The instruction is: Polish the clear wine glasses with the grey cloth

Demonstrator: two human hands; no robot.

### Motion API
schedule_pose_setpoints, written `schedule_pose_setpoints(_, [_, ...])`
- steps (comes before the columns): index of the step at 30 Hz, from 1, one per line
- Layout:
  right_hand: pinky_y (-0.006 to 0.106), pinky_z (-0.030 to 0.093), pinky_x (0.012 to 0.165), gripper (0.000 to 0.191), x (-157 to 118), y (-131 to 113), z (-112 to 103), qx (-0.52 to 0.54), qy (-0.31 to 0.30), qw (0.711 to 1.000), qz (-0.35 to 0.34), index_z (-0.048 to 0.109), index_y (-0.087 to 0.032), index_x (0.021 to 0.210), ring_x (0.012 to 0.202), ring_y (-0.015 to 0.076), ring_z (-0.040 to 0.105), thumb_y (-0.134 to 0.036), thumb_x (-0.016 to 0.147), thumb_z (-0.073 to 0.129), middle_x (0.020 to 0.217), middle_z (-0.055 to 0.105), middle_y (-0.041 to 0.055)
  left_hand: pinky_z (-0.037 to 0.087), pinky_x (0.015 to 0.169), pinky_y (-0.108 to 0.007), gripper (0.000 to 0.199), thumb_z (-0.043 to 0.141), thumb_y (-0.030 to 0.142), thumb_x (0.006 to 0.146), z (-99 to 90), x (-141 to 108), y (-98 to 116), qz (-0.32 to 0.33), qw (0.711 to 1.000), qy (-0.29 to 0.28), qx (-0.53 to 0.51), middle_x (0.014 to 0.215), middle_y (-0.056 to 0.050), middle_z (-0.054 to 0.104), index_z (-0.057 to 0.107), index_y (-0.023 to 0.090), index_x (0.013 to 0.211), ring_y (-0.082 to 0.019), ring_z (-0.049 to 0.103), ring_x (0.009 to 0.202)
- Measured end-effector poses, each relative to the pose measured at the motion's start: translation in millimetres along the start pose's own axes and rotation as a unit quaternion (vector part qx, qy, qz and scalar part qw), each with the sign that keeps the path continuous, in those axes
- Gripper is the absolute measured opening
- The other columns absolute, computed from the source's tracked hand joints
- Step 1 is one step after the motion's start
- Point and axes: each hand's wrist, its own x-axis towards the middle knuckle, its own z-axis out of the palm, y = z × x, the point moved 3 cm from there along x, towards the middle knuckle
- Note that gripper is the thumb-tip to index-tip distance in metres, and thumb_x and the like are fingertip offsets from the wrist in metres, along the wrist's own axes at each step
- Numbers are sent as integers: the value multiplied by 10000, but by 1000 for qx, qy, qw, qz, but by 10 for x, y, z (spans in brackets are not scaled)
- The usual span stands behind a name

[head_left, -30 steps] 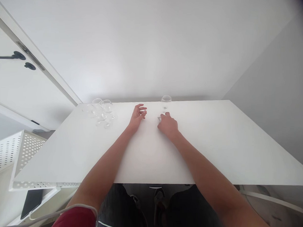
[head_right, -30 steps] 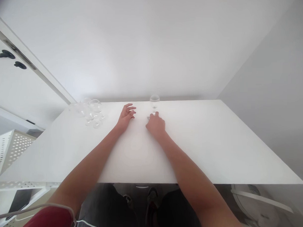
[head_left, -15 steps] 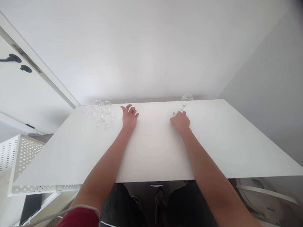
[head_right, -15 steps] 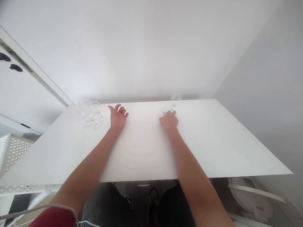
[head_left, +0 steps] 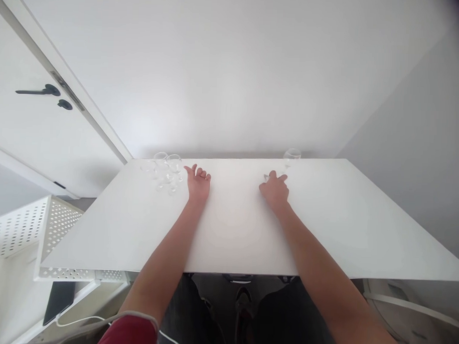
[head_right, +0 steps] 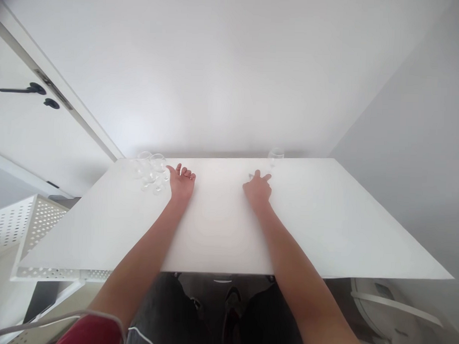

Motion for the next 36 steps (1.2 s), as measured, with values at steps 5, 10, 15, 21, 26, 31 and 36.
schedule_pose_setpoints(5, [443,522,818,410,52,5,48,22,22,998,-57,544,-180,1339,944,311,678,-233,933,519,1229,539,182,312,497,-210,460,774,568,893,35,-333,15,2,995,63,82,682,59,367,477,219,846,-71,371,548])
schedule_pose_setpoints(10, [447,519,870,238,20,-67,85,290,9,942,-171,618,-228,1108,981,292,613,-273,876,589,1132,600,118,210,450,-191,391,762,413,902,-194,-709,352,126,960,206,142,640,84,324,421,232,838,-57,299,492])
schedule_pose_setpoints(15, [345,528,682,387,-62,-214,126,584,-170,767,-205,647,-264,1174,811,221,588,-524,889,611,927,619,41,359,492,-197,238,604,437,994,-461,-819,609,148,943,264,138,730,59,552,424,290,1044,-81,463,510])
schedule_pose_setpoints(21, [270,434,614,440,13,-129,87,663,-223,692,-177,706,-272,1144,722,167,548,-364,723,795,828,602,-12,481,567,-240,371,512,503,1039,-500,-718,580,99,965,212,120,986,-43,729,382,350,1351,-114,608,575])
schedule_pose_setpoints(26, [272,392,609,390,-8,-121,101,626,-270,705,-194,739,-252,1092,685,153,522,-330,715,802,797,593,-20,493,581,-235,491,534,526,1024,-587,-643,588,79,977,191,49,1178,-109,756,387,347,1456,-112,631,617])
schedule_pose_setpoints(31, [274,375,588,273,24,-104,88,636,-238,709,-189,754,-270,1013,703,157,512,-383,765,762,857,608,-10,466,562,-196,367,617,465,981,-611,-626,594,63,982,178,-10,1351,-117,720,587,276,1293,-79,633,654])
schedule_pose_setpoints(36, [296,386,602,241,53,-119,97,667,-234,686,-173,748,-264,942,749,173,544,-313,706,734,932,670,7,468,552,-188,291,572,474,1015,-512,-692,566,43,986,158,-10,1333,-136,728,636,240,1176,-87,636,672])
